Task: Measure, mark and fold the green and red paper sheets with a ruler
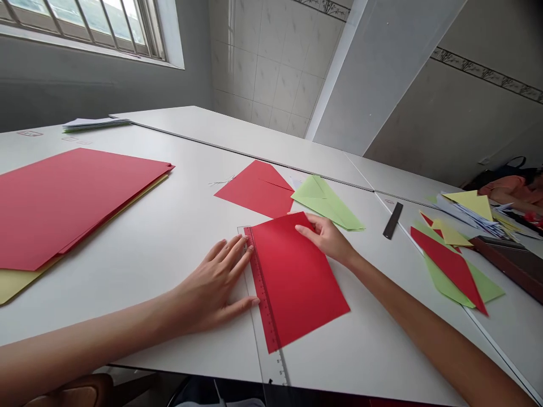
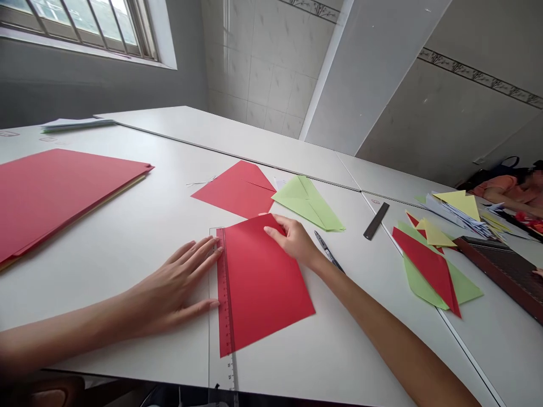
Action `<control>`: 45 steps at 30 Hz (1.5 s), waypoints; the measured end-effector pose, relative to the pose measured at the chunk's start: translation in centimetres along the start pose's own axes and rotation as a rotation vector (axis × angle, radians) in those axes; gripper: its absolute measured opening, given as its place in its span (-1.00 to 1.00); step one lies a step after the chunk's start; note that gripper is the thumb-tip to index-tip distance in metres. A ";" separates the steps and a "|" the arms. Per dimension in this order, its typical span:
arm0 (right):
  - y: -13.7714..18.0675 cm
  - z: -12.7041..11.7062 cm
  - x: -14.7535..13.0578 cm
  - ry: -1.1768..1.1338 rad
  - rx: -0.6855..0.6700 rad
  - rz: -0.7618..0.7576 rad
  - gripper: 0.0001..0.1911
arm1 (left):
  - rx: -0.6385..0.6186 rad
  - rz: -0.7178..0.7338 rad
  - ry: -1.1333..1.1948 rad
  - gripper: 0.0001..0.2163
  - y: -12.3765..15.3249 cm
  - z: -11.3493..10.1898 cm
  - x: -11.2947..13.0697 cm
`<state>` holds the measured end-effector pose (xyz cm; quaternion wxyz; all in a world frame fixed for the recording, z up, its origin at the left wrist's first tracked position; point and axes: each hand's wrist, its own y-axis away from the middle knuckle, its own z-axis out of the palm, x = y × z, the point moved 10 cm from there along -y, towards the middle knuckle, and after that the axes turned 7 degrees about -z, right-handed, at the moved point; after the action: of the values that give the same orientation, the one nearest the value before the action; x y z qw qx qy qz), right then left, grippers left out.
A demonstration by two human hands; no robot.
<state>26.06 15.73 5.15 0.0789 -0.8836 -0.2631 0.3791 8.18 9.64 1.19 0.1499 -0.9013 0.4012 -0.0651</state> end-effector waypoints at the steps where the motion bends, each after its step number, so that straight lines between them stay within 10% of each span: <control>1: 0.7 0.5 -0.9 0.005 -0.008 -0.026 -0.59 | -0.012 -0.007 0.009 -0.21 -0.1 0.0 0.0; 14: 5.5 6.7 -6.0 0.692 -0.130 -0.461 -0.45 | -0.012 -0.015 0.029 -0.22 -0.1 0.1 0.1; 45: 6.3 5.7 -5.4 0.549 -0.130 -0.468 -0.53 | -0.069 0.001 0.121 -0.44 -0.9 -0.3 0.6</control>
<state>21.42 7.21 2.40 0.1750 -0.8714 -0.4509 0.0821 9.20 9.71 1.75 0.0941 -0.9002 0.4120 -0.1055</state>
